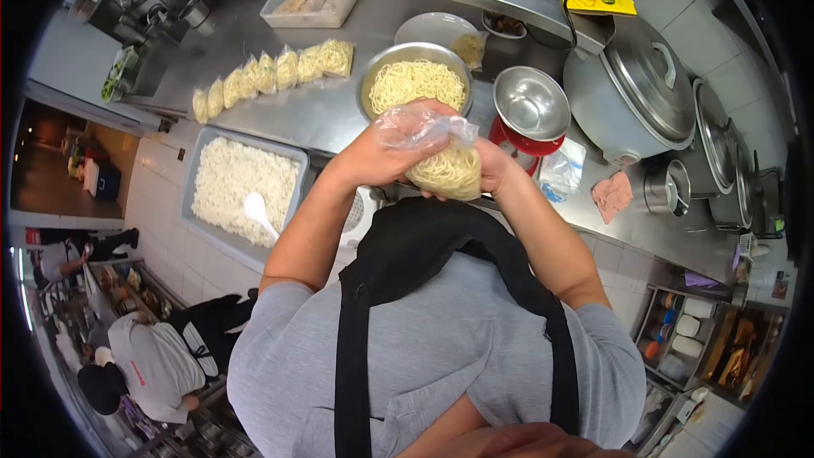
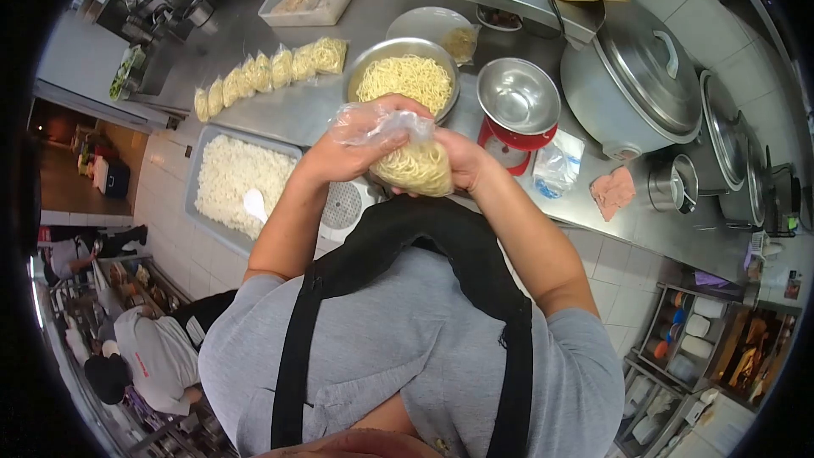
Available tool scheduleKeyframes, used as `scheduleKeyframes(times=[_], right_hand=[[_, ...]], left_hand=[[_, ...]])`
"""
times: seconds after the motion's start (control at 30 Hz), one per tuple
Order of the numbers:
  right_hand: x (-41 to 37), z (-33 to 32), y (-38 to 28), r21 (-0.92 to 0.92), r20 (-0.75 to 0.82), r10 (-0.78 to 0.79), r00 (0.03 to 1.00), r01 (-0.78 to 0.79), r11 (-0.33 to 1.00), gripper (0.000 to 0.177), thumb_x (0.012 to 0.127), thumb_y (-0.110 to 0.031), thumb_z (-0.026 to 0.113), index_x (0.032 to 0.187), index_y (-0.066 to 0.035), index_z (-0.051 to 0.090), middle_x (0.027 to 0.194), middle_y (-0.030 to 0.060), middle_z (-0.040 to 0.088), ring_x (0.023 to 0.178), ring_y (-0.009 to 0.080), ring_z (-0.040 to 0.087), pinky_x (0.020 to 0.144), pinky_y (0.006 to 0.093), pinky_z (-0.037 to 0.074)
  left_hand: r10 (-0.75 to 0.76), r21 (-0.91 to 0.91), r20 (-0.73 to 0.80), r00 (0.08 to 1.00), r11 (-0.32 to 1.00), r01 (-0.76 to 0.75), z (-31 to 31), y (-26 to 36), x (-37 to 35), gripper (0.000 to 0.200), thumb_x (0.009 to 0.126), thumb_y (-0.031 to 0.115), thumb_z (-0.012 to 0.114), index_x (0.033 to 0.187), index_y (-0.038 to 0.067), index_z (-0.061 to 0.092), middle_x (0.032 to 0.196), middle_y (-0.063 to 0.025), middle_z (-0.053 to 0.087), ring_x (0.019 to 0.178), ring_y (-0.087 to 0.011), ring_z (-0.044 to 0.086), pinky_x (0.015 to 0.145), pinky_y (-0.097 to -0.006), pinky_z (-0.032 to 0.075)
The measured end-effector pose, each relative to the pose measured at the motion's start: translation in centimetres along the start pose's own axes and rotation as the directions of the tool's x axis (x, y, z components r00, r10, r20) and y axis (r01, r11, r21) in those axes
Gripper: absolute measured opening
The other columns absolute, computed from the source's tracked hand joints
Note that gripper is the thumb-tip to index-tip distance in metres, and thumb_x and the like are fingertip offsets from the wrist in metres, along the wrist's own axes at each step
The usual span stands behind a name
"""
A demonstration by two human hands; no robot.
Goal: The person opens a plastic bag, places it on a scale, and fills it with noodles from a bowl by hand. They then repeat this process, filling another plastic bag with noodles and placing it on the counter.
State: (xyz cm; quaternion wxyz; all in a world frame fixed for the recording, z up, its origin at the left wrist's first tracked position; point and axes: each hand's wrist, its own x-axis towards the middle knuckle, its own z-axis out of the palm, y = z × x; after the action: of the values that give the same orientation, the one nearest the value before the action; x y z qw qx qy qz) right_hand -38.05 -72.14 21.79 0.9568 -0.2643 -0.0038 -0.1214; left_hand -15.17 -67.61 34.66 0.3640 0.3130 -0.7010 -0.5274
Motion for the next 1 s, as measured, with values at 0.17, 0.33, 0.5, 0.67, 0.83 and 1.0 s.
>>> scheduleKeyframes(times=[0.17,0.33,0.5,0.67,0.83,1.0], right_hand=[[5.6,4.6,-2.9,-0.779,-0.463,-0.521,0.717,-0.048,0.625,0.067,0.102,-0.034,0.078,0.156,-0.002,0.054,0.141,0.0226,0.071,0.127,0.0314,0.073,0.105,0.0400,0.059],[8.8,7.6,-4.6,-0.820,-0.412,-0.866,0.282,-0.530,0.218,0.079,0.092,-0.027,0.083,0.157,0.002,0.049,0.146,0.0316,0.066,0.135,0.0449,0.066,0.115,0.0503,0.052],[11.4,4.9,-5.3,-0.802,-0.212,-0.963,0.166,-0.592,0.075,0.082,0.096,-0.028,0.081,0.162,0.002,0.043,0.155,0.0340,0.056,0.145,0.0490,0.056,0.120,0.0505,0.046],[16.4,4.1,-5.9,-0.717,-0.295,-0.947,0.129,-0.685,0.130,0.075,0.111,-0.037,0.062,0.169,0.002,0.035,0.164,0.0311,0.039,0.151,0.0534,0.043,0.123,0.0630,0.037],[17.4,4.6,-4.3,-0.971,-0.127,-0.941,0.312,-0.234,0.054,0.071,0.118,-0.037,0.048,0.173,0.001,0.025,0.166,0.0347,0.042,0.156,0.0418,0.045,0.129,0.0502,0.035],[12.1,4.3,-3.2,-0.943,-0.306,-0.919,0.248,0.056,0.329,0.059,0.114,-0.018,0.060,0.167,0.000,0.041,0.144,0.0206,0.064,0.126,0.0257,0.069,0.106,0.0352,0.055]], left_hand=[[0.128,0.232,0.128,0.983,0.960,-0.155,-6.0,-3.1,1.0,0.053,0.112,0.035,0.067,0.157,0.007,0.065,0.164,-0.0148,0.054,0.150,-0.0316,0.054,0.124,-0.0456,0.044],[0.152,0.252,0.116,0.982,0.951,-0.177,-9.0,-7.6,3.3,0.062,0.114,0.039,0.064,0.167,0.008,0.052,0.164,-0.0165,0.053,0.151,-0.0325,0.053,0.123,-0.0453,0.043],[-0.325,-0.301,-0.135,0.936,0.914,0.274,-8.9,-8.9,4.5,0.075,0.118,0.038,0.058,0.176,0.007,0.024,0.160,-0.0190,0.053,0.142,-0.0342,0.060,0.116,-0.0424,0.052],[-0.488,-0.803,-0.101,0.867,0.554,0.218,-9.1,-12.1,6.0,0.070,0.116,0.045,0.060,0.166,0.002,0.038,0.153,-0.0199,0.058,0.135,-0.0293,0.065,0.107,-0.0470,0.059],[-0.395,-0.715,-0.173,0.902,0.681,0.161,-13.2,-14.5,9.1,0.047,0.109,0.031,0.073,0.143,0.000,0.064,0.134,-0.0149,0.071,0.123,-0.0253,0.071,0.102,-0.0384,0.060],[-0.430,-0.468,-0.130,0.894,0.821,0.327,-18.0,-15.6,16.6,0.045,0.105,0.021,0.069,0.145,0.002,0.061,0.122,-0.0180,0.075,0.105,-0.0329,0.078,0.082,-0.0500,0.068]])
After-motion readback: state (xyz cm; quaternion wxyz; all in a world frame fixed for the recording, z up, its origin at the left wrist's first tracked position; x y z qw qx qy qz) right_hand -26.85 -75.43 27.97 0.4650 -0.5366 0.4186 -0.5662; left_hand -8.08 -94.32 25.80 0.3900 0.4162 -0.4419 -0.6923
